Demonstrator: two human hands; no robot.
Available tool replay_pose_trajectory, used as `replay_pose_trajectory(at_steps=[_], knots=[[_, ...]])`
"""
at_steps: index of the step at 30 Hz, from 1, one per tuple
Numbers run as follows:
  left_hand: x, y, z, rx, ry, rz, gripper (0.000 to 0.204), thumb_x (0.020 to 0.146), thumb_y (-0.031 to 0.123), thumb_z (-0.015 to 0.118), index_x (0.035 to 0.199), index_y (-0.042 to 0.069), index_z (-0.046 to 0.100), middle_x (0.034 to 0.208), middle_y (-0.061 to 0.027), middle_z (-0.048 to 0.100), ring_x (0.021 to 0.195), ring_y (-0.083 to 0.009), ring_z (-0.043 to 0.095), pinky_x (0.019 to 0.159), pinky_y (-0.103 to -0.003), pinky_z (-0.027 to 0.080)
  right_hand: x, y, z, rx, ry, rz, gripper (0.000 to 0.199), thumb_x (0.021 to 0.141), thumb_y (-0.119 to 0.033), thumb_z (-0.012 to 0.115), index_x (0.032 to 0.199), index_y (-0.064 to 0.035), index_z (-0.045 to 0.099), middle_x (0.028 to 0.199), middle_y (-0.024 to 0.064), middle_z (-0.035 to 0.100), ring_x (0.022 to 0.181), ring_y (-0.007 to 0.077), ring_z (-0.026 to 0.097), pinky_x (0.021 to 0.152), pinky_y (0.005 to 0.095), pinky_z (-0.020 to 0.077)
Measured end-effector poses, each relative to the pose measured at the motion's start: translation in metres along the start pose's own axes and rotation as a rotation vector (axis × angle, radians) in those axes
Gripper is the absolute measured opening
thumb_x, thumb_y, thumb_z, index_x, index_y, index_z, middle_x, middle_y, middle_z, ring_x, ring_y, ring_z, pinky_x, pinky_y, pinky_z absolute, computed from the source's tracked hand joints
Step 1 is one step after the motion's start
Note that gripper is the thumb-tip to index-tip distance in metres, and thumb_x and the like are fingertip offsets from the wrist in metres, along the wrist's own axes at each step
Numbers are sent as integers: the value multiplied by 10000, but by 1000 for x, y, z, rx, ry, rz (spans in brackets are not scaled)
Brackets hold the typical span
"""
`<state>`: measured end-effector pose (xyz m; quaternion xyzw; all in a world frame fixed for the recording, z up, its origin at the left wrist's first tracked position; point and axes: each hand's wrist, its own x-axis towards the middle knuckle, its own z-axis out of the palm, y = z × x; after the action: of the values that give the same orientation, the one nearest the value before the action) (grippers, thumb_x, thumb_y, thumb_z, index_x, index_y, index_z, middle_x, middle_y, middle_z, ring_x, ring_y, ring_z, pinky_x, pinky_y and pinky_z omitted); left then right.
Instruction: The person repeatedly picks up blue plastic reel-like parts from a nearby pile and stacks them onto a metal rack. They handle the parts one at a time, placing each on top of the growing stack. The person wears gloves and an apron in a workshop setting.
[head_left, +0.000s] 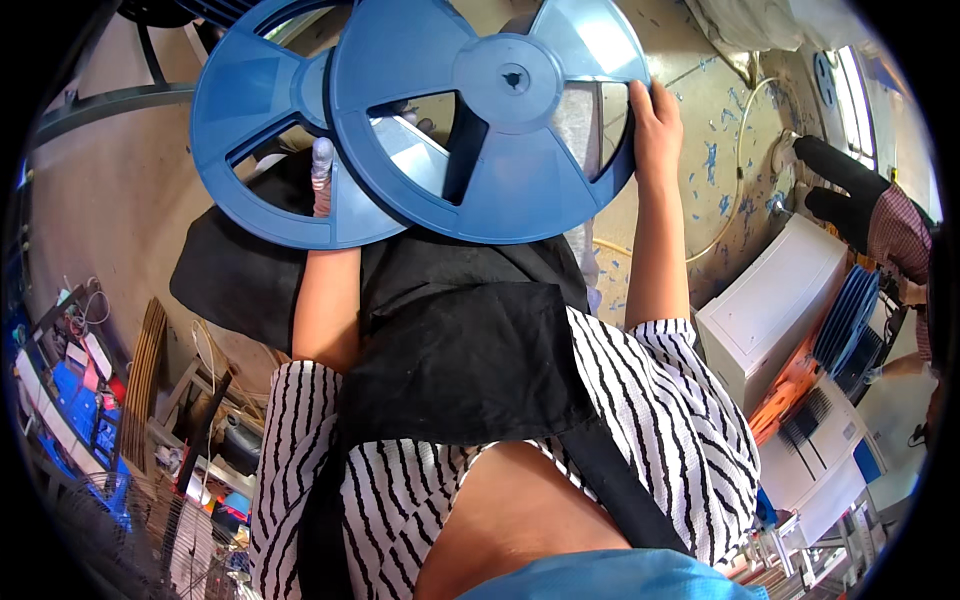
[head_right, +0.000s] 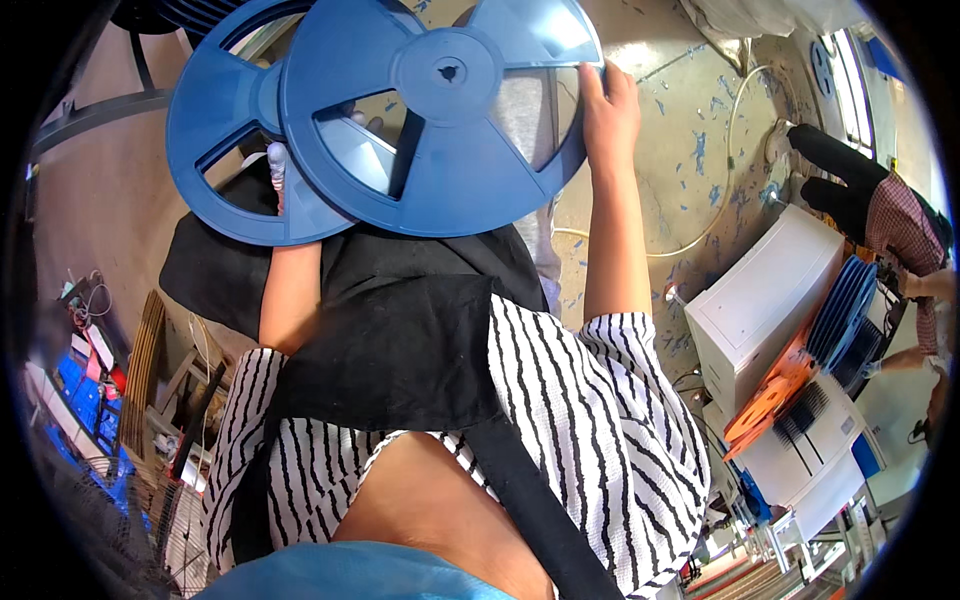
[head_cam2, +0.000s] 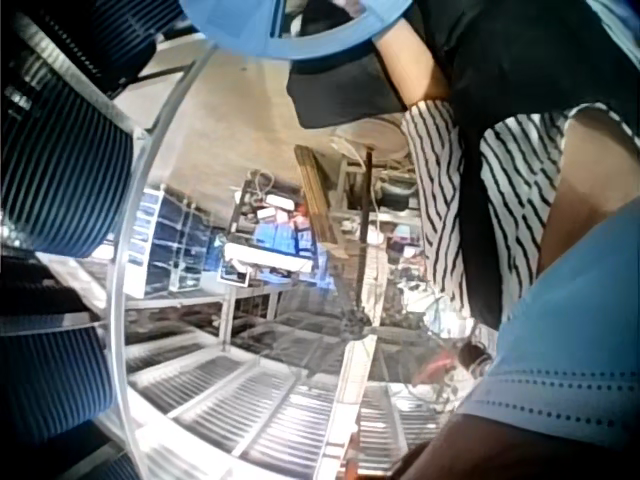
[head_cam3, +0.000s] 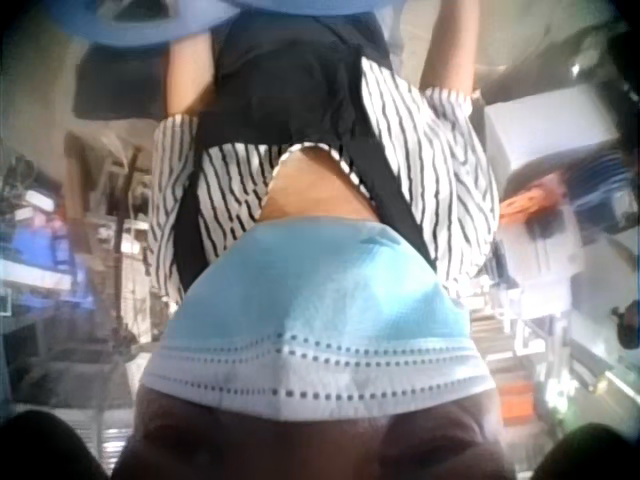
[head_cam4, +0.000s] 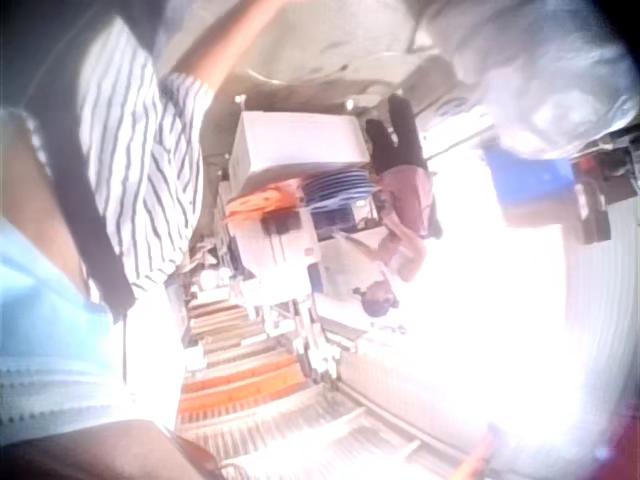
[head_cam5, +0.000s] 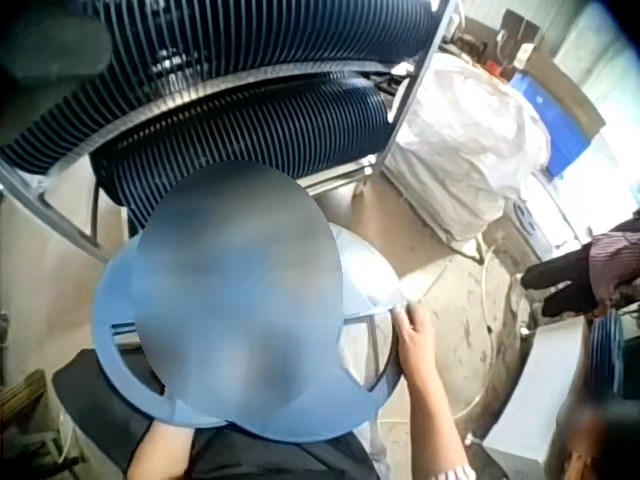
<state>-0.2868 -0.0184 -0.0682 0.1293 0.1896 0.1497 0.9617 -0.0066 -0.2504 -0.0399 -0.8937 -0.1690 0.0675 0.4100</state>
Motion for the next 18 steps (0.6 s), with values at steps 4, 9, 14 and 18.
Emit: replay_pose_trajectory(at_steps=[4,9,14,18], knots=[[-6,1,5,-9,-12,-8,746,767,302,738,1373,17,408,1314,-148,506,1194,-284,507,1033,-439,418,-13,-41,11,-383,180,-571,593,749,-246,744,1277,-84,529,1247,188,508,1126,377,487,947,452,396],[-3,-2,2,-43,-54,-33,753,763,311,740,1374,22,408,1316,-149,502,1198,-288,505,1034,-442,419,-95,-87,31,16,-280,-674,406,631,-233,810,971,-101,631,1007,81,584,922,287,543,790,394,418],[-2,-7,1,-63,-87,-27,760,758,320,742,1375,27,409,1318,-151,499,1201,-292,503,1035,-446,420,-99,-75,47,5,-237,-692,341,602,-150,805,916,-113,678,936,34,588,897,238,536,800,354,396],[1,-11,-3,-79,-109,-20,765,755,328,743,1376,32,409,1320,-152,496,1204,-294,502,1035,-449,421,-98,-72,50,41,-232,-739,260,616,-91,786,865,-114,715,863,12,595,881,217,545,802,336,397]])
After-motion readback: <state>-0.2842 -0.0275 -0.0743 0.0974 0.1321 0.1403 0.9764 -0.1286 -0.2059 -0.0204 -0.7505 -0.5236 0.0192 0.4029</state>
